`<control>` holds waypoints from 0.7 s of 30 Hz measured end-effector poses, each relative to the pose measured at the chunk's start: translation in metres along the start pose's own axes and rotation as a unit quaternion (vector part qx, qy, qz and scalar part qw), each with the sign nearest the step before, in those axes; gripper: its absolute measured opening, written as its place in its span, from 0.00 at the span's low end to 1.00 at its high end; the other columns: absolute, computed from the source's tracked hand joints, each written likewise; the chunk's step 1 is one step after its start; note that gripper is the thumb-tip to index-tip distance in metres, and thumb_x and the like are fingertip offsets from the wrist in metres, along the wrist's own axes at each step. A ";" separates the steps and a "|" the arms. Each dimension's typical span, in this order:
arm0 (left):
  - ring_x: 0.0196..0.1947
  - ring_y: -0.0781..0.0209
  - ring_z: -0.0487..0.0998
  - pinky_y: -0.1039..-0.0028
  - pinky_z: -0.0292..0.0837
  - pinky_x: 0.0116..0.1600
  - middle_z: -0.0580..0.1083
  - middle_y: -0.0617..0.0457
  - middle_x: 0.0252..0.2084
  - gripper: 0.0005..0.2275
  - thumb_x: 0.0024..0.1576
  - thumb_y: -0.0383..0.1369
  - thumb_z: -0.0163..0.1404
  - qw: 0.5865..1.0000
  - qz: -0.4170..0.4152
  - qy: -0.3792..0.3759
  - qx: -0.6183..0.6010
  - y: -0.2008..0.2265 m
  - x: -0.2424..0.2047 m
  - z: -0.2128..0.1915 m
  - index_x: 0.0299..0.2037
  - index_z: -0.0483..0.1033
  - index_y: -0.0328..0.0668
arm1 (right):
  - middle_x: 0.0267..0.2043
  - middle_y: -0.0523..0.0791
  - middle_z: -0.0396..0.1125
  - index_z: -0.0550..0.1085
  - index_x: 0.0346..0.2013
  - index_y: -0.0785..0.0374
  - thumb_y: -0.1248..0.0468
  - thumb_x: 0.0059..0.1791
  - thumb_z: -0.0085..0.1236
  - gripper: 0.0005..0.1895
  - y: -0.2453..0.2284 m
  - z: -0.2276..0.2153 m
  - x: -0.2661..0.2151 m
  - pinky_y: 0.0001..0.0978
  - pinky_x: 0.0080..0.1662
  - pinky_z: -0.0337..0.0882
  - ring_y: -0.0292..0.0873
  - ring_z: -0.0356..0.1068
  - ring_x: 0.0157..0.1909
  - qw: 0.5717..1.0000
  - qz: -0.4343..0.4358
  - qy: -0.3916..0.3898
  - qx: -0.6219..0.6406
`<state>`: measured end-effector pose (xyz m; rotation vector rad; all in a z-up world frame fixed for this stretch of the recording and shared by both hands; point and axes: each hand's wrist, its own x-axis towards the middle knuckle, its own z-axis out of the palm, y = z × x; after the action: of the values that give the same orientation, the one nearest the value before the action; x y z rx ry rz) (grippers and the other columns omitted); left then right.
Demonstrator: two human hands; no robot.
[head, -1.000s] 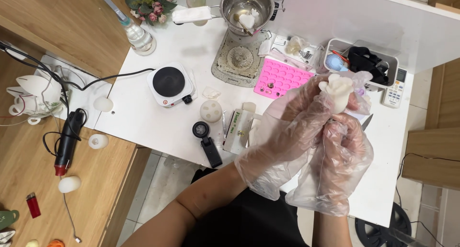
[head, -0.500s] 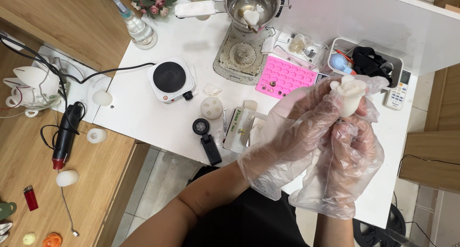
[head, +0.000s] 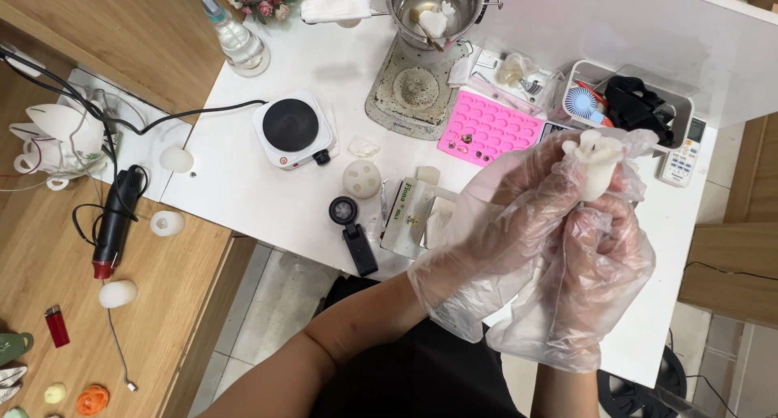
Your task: Sculpting and assembling decorative wax flowers at a workbench.
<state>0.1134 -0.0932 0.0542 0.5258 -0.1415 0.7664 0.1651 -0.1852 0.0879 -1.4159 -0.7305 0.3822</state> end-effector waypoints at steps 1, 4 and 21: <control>0.58 0.64 0.72 0.73 0.69 0.65 0.73 0.50 0.57 0.17 0.75 0.39 0.47 1.000 0.001 0.000 0.000 -0.002 0.000 -0.001 0.68 0.61 0.37 | 0.43 0.44 0.71 0.72 0.49 0.71 0.69 0.60 0.58 0.07 0.002 -0.001 -0.001 0.17 0.42 0.69 0.30 0.69 0.38 1.000 0.000 -0.001 0.000; 0.61 0.67 0.70 0.74 0.67 0.67 0.69 0.53 0.61 0.21 0.71 0.36 0.50 0.999 0.017 0.028 0.032 -0.005 -0.001 -0.004 0.70 0.60 0.38 | 0.39 0.43 0.70 0.71 0.49 0.71 0.70 0.60 0.58 0.07 0.006 -0.002 -0.005 0.15 0.42 0.67 0.28 0.67 0.37 0.999 -0.009 0.004 -0.030; 0.58 0.64 0.71 0.73 0.71 0.65 0.70 0.51 0.56 0.16 0.76 0.35 0.48 1.000 0.028 0.001 -0.003 -0.008 -0.004 0.001 0.67 0.61 0.37 | 0.45 0.44 0.70 0.70 0.51 0.70 0.63 0.62 0.60 0.12 0.009 0.003 -0.005 0.16 0.45 0.68 0.29 0.68 0.41 0.999 -0.033 0.020 0.008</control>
<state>0.1156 -0.1007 0.0504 0.5176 -0.1580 0.8207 0.1608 -0.1850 0.0782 -1.3763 -0.7378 0.3061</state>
